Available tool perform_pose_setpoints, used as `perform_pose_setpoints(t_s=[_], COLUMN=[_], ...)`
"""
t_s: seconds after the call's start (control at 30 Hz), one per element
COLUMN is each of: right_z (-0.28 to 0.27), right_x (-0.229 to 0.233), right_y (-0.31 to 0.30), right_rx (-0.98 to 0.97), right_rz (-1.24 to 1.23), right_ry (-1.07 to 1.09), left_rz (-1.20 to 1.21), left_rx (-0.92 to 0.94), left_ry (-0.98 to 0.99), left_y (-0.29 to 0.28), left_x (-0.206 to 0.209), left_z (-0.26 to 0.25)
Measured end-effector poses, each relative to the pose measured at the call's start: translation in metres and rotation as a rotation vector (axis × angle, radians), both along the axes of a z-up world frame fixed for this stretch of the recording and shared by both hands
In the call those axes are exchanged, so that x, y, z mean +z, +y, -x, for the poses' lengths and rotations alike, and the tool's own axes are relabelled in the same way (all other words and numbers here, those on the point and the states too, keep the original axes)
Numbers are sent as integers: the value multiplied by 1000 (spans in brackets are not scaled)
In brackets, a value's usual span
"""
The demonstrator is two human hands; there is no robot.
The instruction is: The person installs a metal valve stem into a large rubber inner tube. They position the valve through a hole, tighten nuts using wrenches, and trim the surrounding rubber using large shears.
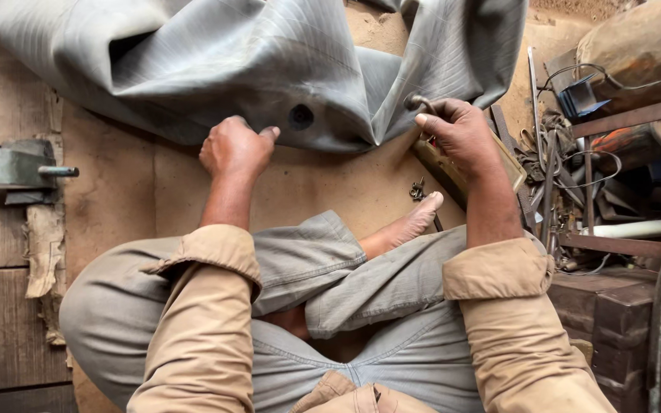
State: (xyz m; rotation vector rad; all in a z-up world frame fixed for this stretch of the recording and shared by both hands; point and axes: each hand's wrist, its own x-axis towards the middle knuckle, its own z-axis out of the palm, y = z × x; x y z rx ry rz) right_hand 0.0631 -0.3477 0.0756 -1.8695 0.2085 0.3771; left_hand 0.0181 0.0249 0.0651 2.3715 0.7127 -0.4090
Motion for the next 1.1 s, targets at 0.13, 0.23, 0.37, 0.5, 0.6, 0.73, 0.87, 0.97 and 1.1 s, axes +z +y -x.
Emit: perform_pose_setpoints(t_s=[0.13,0.23,0.37,0.5,0.6,0.73,0.87,0.97,1.1], right_z=[2,0,-4,-4,8,13,17,18,18], right_x=[16,20,17,6,-8,-28,-49,-54,-44], right_y=[19,39,62,81,94,106,114,112,110], right_rx=[18,44,75,123,215,252,276,343,447], right_rz=[-71,-8,30,111,392,556,602,716,811], right_ry=[-41,-47,-13,-75,-436,-556,-580,-466,-391], left_rz=[-79,-122,-178,-163,-59,322,523,606,748], left_rx=[-19,-47,-59,-6,36,276,411,441,467], left_ry=[-223,-485,-494,-64,85,193,137,123,104], left_y=[-3,-8,-15,-13,-11,-14,-16,-20,-21], left_x=[2,3,-1,-7,-9,-6,-11,-21,-32], left_z=[1,8,14,8,3,1,-8,-21,-31])
